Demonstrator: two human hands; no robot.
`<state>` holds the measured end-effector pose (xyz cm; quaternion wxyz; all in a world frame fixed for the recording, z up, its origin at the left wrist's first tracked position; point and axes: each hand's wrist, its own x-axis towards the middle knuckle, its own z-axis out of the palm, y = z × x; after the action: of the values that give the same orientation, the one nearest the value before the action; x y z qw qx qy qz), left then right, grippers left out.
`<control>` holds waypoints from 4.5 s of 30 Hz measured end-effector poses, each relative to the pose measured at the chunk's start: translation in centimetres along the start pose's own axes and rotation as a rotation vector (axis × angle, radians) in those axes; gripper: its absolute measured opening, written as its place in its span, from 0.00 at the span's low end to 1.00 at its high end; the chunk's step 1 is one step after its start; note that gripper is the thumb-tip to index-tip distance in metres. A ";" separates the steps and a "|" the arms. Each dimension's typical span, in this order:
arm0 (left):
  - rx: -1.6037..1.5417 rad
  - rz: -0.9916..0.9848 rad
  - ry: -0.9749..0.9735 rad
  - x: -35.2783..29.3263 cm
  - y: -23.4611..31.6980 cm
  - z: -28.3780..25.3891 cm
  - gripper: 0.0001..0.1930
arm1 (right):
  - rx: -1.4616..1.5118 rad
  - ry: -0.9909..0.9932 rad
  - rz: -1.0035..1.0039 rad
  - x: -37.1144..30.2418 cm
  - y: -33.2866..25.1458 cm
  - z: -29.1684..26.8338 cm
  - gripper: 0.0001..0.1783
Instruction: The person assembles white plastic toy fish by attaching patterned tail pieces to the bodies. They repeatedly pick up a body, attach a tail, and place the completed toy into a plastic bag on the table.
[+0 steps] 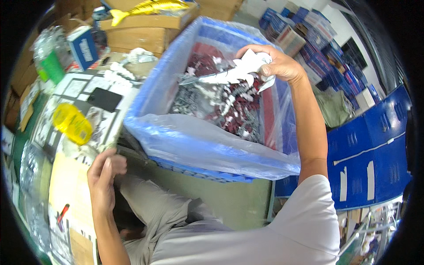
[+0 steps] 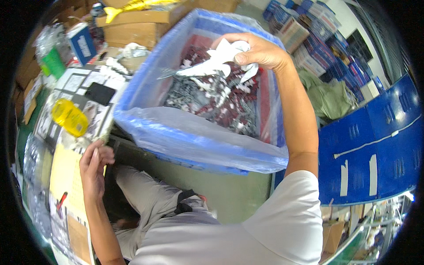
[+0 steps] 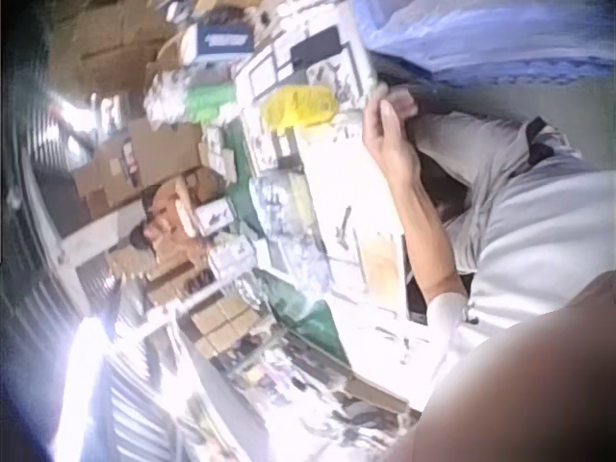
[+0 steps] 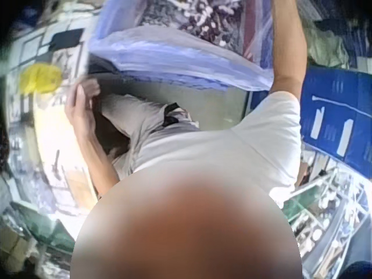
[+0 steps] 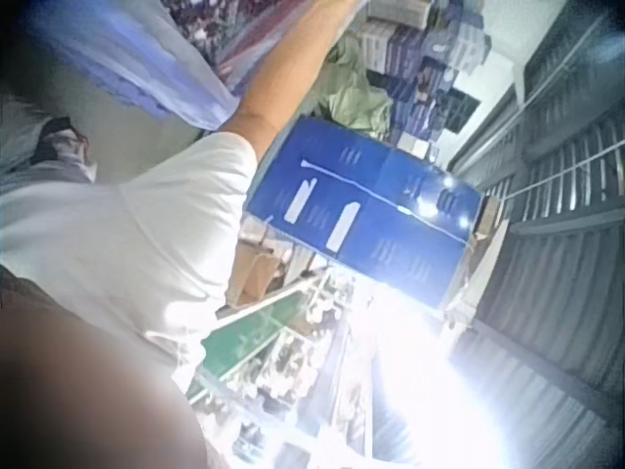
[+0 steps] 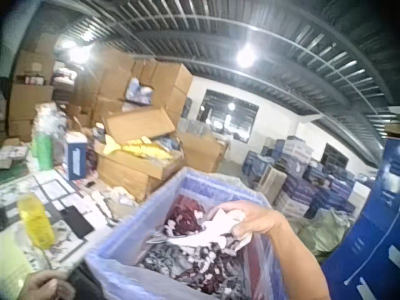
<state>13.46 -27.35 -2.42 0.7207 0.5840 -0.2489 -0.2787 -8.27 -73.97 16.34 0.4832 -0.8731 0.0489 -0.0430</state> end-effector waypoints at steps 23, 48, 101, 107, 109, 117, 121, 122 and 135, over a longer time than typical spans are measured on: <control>-0.610 -0.023 0.078 -6.0 1.8 -5.4 0.22 | 0.189 -0.683 -0.292 18.1 -11.0 34.8 0.46; -0.300 -0.539 0.195 -8.6 -11.3 -1.4 0.18 | -0.539 -0.019 0.875 -12.5 33.4 2.0 0.36; -0.785 -0.081 0.458 -6.1 3.1 -4.9 0.21 | -0.233 0.361 -0.636 15.9 -12.4 46.7 0.22; -0.910 0.094 0.122 -6.9 2.1 -6.5 0.23 | 0.043 0.400 -0.155 19.8 -13.3 43.8 0.27; -0.893 0.161 0.226 -6.8 2.0 -6.5 0.24 | 0.519 0.330 -0.106 19.3 -14.1 43.7 0.25; -0.343 0.407 0.879 -7.5 1.9 -7.9 0.22 | 0.260 0.076 -0.171 12.3 -11.4 53.6 0.29; 0.103 0.534 0.998 -9.4 1.9 -10.7 0.20 | 0.225 -0.162 -0.193 9.1 -11.1 54.5 0.25; 0.229 0.515 1.039 -10.0 2.2 -11.3 0.19 | 0.255 -0.118 -0.274 7.9 -11.7 55.1 0.25; 0.132 0.729 1.334 -24.4 15.5 -26.8 0.16 | 0.112 -0.270 -0.261 12.6 -13.5 45.2 0.18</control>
<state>15.99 10.93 6.79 0.7284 0.5515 0.0462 0.4040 10.32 -30.50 4.26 0.5237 -0.8415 -0.1325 0.0098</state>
